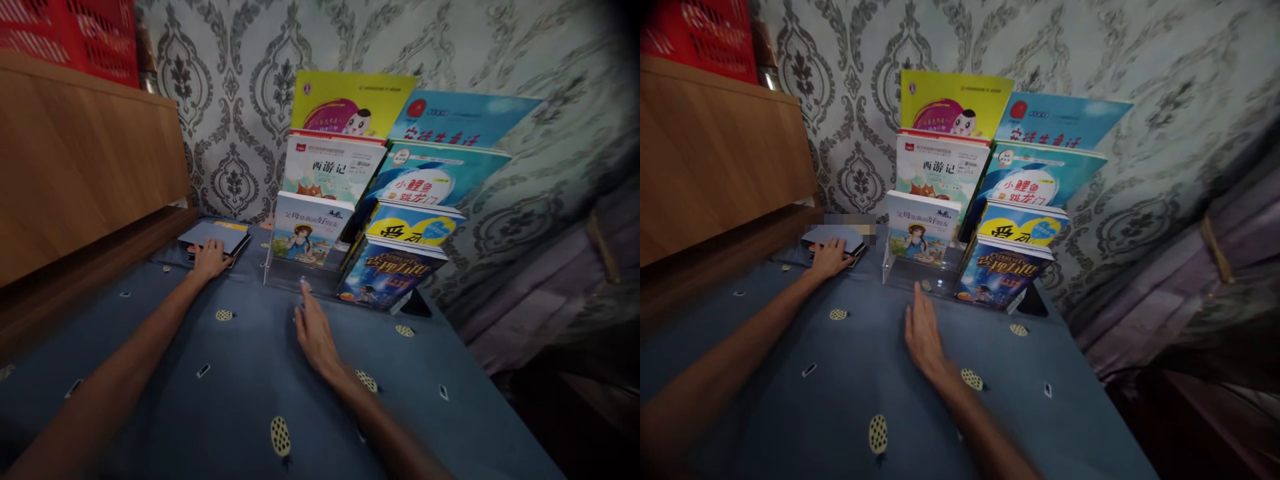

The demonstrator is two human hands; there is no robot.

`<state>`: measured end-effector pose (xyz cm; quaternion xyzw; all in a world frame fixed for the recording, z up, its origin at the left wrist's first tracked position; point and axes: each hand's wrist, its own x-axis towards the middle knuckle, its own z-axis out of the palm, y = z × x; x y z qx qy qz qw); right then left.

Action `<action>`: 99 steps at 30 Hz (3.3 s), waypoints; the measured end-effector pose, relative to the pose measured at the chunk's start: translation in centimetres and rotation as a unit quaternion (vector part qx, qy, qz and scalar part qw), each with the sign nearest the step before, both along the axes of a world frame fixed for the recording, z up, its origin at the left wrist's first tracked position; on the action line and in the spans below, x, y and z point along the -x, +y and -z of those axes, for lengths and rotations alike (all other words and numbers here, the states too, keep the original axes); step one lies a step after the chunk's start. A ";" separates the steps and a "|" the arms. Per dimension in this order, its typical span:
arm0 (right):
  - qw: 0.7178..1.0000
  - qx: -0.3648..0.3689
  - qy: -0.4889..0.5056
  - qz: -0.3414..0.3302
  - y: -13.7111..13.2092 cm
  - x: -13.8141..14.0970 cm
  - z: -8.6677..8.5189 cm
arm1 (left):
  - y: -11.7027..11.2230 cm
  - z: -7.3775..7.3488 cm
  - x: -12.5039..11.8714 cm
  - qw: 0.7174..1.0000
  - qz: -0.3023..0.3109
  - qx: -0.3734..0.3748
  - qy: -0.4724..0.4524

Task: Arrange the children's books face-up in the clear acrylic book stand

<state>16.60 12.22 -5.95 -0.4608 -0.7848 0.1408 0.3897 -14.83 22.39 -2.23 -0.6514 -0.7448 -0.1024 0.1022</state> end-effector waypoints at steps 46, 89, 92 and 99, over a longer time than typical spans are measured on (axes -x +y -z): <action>0.988 0.072 -0.020 -0.132 -0.9 -1.9 -0.6 | -19.5 -0.6 -19.6 0.856 0.500 0.039 0.127; 0.980 -0.018 -0.194 -0.030 -1.6 -4.5 0.0 | -13.4 1.8 -11.5 0.890 0.452 0.054 -0.036; 0.983 -0.013 -0.181 -0.035 -1.5 -4.5 0.4 | -15.4 1.6 -12.5 0.860 0.502 0.083 -0.042; 0.988 0.005 -0.143 -0.056 -0.9 -4.9 1.2 | -18.4 1.9 -8.6 0.835 0.539 0.090 -0.064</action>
